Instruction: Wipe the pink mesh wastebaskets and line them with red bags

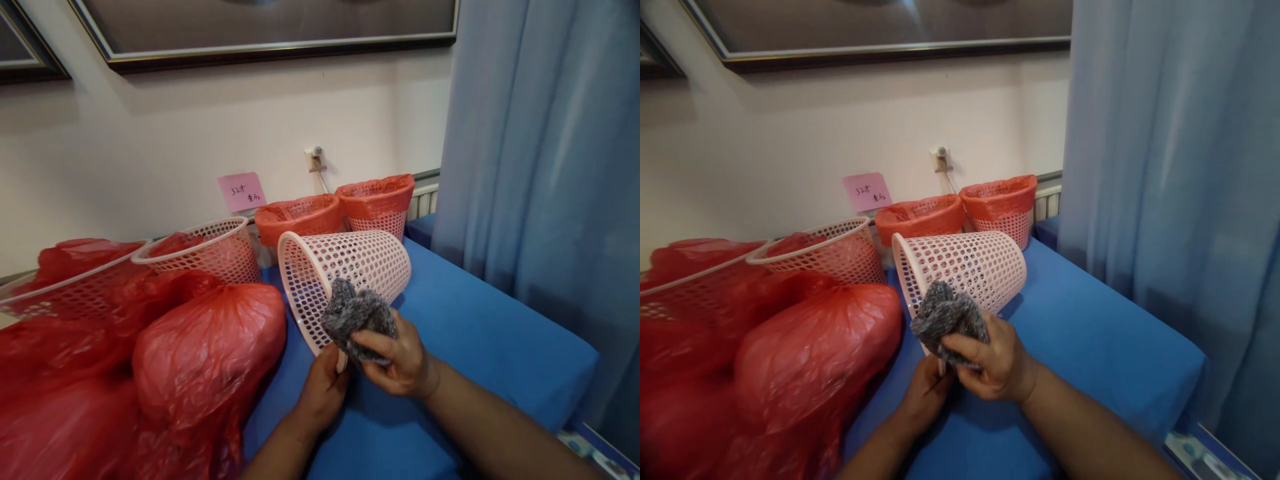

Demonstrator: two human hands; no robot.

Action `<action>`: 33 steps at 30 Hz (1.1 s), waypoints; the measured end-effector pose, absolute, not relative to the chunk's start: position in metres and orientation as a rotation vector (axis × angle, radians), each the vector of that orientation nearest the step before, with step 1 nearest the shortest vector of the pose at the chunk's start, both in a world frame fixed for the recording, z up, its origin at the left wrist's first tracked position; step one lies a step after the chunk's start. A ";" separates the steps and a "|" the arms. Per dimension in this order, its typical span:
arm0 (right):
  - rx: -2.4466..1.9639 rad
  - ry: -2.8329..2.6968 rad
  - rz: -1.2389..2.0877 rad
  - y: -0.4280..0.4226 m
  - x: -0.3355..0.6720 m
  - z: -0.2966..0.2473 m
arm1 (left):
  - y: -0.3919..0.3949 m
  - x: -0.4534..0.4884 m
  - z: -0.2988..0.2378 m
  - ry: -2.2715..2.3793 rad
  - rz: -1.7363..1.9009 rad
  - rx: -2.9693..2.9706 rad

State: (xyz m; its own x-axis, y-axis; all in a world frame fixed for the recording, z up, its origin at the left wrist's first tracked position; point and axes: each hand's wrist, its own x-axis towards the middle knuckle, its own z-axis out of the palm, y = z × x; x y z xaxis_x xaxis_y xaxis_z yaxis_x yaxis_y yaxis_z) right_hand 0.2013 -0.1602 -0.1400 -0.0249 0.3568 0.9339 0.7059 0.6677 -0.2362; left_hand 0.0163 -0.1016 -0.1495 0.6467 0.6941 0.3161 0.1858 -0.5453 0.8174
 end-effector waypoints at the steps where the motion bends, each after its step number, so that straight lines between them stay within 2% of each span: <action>1: -0.970 -1.540 -0.335 -0.154 0.208 -0.142 | -0.102 0.016 -0.149 0.699 0.818 2.075; 5: -1.361 -0.880 0.004 -0.115 0.261 -0.148 | -0.100 0.016 -0.149 0.737 0.802 2.124; 8: -1.428 -0.592 0.261 -0.101 0.287 -0.147 | -0.098 0.018 -0.148 0.672 0.757 2.203; 10: -1.398 -0.675 0.184 -0.107 0.282 -0.144 | -0.096 0.021 -0.148 0.647 0.742 2.232; 16: -0.966 -1.529 -0.361 -0.158 0.213 -0.134 | -0.101 0.022 -0.146 0.752 0.794 2.229; 19: -0.808 -1.736 -0.431 -0.168 0.198 -0.132 | -0.112 0.021 -0.134 0.794 0.892 2.085; 22: -0.883 -1.689 -0.417 -0.162 0.201 -0.135 | -0.119 0.021 -0.123 0.785 0.947 1.942; 26: -1.215 -1.112 -0.198 -0.134 0.234 -0.144 | -0.119 0.019 -0.125 0.777 0.922 1.888; 29: -1.385 -0.640 0.190 -0.110 0.273 -0.152 | -0.115 0.017 -0.132 0.764 0.883 1.924; 31: -1.422 -0.494 0.378 -0.101 0.289 -0.156 | -0.113 0.016 -0.136 0.771 0.875 1.945; 33: -1.427 -0.562 0.311 -0.101 0.287 -0.157 | -0.111 0.016 -0.139 0.773 0.872 1.957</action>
State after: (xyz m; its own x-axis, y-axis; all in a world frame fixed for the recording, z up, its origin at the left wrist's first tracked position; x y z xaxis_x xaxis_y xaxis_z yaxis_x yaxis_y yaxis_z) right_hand 0.2874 -0.1014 -0.1572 0.8324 0.5244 0.1793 0.1272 0.1341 -0.9828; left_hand 0.0160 -0.1113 -0.1392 0.5681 0.7722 0.2847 0.1898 -0.4595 0.8676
